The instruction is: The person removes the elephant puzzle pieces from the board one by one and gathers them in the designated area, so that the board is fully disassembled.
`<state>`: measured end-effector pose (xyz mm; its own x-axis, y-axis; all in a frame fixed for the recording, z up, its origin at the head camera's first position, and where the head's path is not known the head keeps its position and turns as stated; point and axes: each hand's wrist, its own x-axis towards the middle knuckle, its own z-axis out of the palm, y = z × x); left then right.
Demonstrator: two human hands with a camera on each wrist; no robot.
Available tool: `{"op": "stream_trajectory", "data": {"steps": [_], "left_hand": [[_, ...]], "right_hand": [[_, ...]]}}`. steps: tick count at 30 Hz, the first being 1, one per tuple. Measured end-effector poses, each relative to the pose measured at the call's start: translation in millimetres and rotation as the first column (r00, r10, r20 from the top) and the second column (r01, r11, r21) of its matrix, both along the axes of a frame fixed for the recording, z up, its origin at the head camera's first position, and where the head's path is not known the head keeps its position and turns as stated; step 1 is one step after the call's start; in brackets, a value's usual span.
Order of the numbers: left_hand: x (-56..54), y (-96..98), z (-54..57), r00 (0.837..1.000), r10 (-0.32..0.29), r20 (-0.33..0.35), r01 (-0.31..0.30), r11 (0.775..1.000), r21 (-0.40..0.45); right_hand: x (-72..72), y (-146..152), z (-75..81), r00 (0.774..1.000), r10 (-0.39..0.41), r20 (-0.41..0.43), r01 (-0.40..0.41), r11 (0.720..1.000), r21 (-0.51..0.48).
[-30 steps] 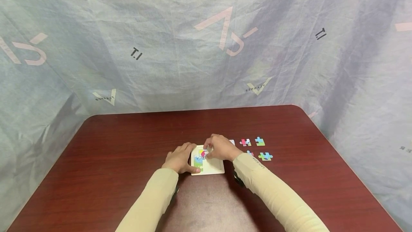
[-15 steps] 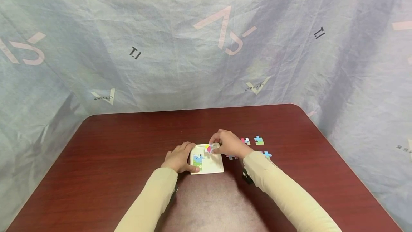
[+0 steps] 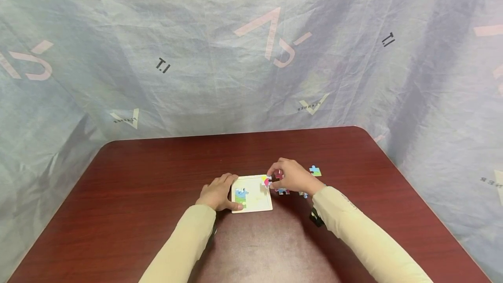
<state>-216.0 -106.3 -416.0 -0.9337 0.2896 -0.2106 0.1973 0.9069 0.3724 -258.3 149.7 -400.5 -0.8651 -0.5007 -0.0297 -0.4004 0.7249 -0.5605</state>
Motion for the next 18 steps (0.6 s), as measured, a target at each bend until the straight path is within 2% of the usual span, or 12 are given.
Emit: {"op": "stream_trajectory", "data": {"steps": [4, 11, 18], "left_hand": [[-0.2, -0.4, -0.2, 1.000, -0.002, 0.002, 0.002, 1.000, 0.002], [0.6, -0.9, -0.1, 1.000, 0.001, 0.003, -0.001, 1.000, 0.006], [1.1, -0.4, -0.5, 1.000, 0.000, -0.005, 0.000, 1.000, 0.006]], "right_hand": [[2.8, 8, 1.7, 1.000, -0.003, 0.010, 0.002, 1.000, 0.010], [4.4, 22, -3.6, 0.998, 0.048, -0.042, -0.048, 0.999, 0.010], [10.8, 34, -9.7, 0.998, 0.062, -0.025, -0.062, 0.998, 0.002]]}}
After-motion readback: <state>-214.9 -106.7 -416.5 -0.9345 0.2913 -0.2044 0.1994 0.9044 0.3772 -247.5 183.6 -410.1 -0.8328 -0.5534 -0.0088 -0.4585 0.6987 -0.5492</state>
